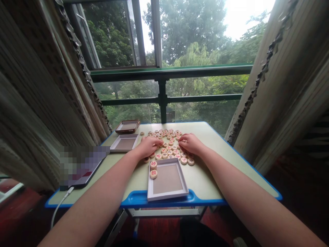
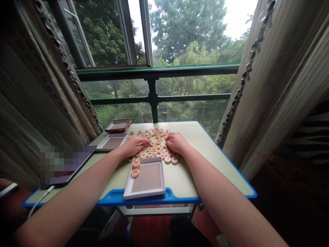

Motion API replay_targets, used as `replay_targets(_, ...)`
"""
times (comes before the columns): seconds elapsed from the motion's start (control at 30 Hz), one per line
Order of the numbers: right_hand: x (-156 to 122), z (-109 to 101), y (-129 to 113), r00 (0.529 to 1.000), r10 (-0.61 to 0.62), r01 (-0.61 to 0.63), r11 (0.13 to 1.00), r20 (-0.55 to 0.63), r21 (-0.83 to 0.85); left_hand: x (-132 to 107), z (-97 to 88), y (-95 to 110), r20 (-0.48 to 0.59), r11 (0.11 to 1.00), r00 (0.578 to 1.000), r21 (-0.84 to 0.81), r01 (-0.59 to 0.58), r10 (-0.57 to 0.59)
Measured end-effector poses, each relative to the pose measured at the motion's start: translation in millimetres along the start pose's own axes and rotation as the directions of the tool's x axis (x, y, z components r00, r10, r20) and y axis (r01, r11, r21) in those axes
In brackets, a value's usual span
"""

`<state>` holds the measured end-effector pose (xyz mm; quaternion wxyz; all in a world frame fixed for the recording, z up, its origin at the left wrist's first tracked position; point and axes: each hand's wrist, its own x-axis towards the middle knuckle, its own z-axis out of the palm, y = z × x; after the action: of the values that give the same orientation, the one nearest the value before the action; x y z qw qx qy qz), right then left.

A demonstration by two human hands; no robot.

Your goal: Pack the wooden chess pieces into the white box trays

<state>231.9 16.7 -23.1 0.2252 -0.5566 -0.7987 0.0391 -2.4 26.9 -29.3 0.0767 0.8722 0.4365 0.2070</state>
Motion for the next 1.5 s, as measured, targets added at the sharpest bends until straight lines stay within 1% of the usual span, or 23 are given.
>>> replay_targets(0.1, -2, -4, -4, 0.997, -0.074, 0.074, 0.997, 0.032, 0.013, 0, -2.6, 4, -0.037, 0.997, 0.998, 0.064, 0.054, -0.051)
replay_targets(0.17, -4, -6, -6, 0.992, -0.118, 0.117, 0.993, 0.053, 0.027, -1, -3.9, 6, -0.04, 0.995, 0.998, 0.081, 0.059, -0.056)
replay_targets(0.23, -4, -7, -6, 0.989, -0.135, 0.134, 0.991, 0.063, 0.028, -1, -4.0, 7, -0.038, 0.995, 0.998, 0.087, 0.057, -0.054)
replay_targets(0.3, -4, -6, -5, 0.988, -0.137, 0.137, 0.99, 0.071, 0.017, 0, -2.9, 6, -0.042, 0.993, 0.997, 0.099, 0.064, -0.06)
replay_targets(0.47, -3, -3, -3, 0.992, -0.092, 0.093, 0.996, 0.081, -0.003, 0, 1.0, 6, -0.073, 0.99, 0.995, 0.117, 0.083, -0.075)
replay_targets(0.63, -4, -2, -4, 0.99, -0.125, 0.126, 0.992, 0.069, -0.003, -1, -1.3, 11, -0.004, 0.993, 0.998, 0.101, 0.068, -0.068)
replay_targets(0.73, -4, -1, -4, 0.991, -0.124, 0.125, 0.992, 0.045, -0.008, -1, -4.1, 13, 0.012, 0.993, 0.997, 0.086, 0.075, -0.077)
replay_targets(0.87, -4, -1, -4, 0.992, -0.113, 0.115, 0.993, 0.058, -0.021, -1, -5.7, 14, 0.033, 0.995, 0.997, 0.071, 0.07, -0.073)
replay_targets(1.0, -5, -4, -6, 0.992, -0.109, 0.11, 0.994, 0.061, -0.014, -2, -5.2, 13, 0.014, 0.997, 0.998, 0.045, 0.068, -0.068)
replay_targets(1.2, -8, -7, -9, 0.988, -0.121, 0.114, 0.991, 0.096, 0.074, -1, -4.1, 10, -0.028, 0.996, 0.996, 0.039, 0.085, -0.084)
replay_targets(1.37, -8, -7, -8, 0.991, -0.113, 0.107, 0.991, 0.07, 0.079, -1, -2.9, 8, -0.049, 0.996, 0.996, 0.024, 0.081, -0.08)
replay_targets(1.5, -8, -6, -9, 0.981, -0.175, 0.169, 0.983, 0.086, 0.071, -1, -1.4, 8, -0.057, 0.997, 0.996, 0.034, 0.074, -0.071)
